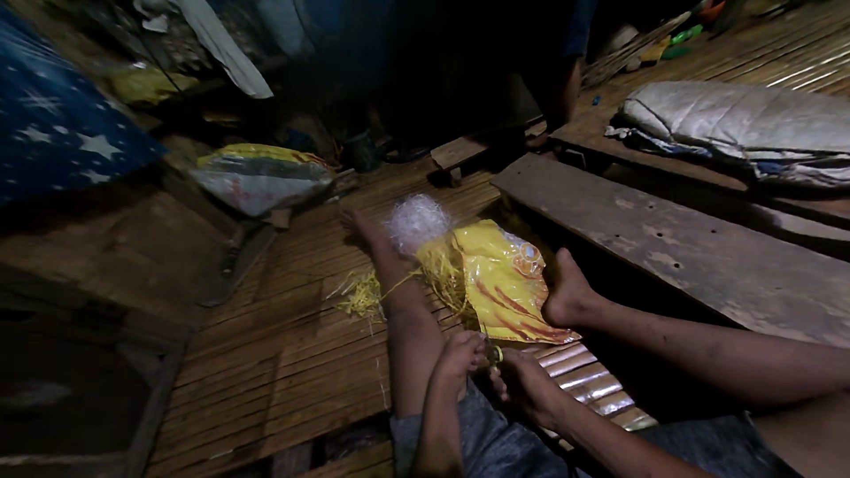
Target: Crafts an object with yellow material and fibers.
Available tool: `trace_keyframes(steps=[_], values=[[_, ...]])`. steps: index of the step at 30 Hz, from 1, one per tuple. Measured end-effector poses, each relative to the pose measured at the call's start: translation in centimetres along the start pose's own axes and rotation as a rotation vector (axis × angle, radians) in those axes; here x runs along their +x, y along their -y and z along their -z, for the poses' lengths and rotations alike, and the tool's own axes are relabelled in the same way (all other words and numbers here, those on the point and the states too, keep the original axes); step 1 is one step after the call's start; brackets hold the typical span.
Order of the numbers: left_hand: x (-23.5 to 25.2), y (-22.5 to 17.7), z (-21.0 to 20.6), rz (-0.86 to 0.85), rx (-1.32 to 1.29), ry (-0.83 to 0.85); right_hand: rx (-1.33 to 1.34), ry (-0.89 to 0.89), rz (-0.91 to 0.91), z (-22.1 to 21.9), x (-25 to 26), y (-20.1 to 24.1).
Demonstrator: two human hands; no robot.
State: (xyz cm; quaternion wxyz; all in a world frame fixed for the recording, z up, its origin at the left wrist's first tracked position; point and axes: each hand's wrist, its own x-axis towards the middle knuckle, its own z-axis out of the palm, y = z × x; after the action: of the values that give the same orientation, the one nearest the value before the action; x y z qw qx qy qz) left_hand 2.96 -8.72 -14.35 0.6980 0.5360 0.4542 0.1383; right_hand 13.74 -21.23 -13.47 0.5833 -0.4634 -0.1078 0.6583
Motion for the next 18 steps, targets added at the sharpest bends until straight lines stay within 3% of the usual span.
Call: trace_keyframes(steps=[18], values=[[0.01, 0.06, 0.09, -0.036, 0.03, 0.03, 0.017, 0.024, 0.038, 0.17, 0.46, -0.52]])
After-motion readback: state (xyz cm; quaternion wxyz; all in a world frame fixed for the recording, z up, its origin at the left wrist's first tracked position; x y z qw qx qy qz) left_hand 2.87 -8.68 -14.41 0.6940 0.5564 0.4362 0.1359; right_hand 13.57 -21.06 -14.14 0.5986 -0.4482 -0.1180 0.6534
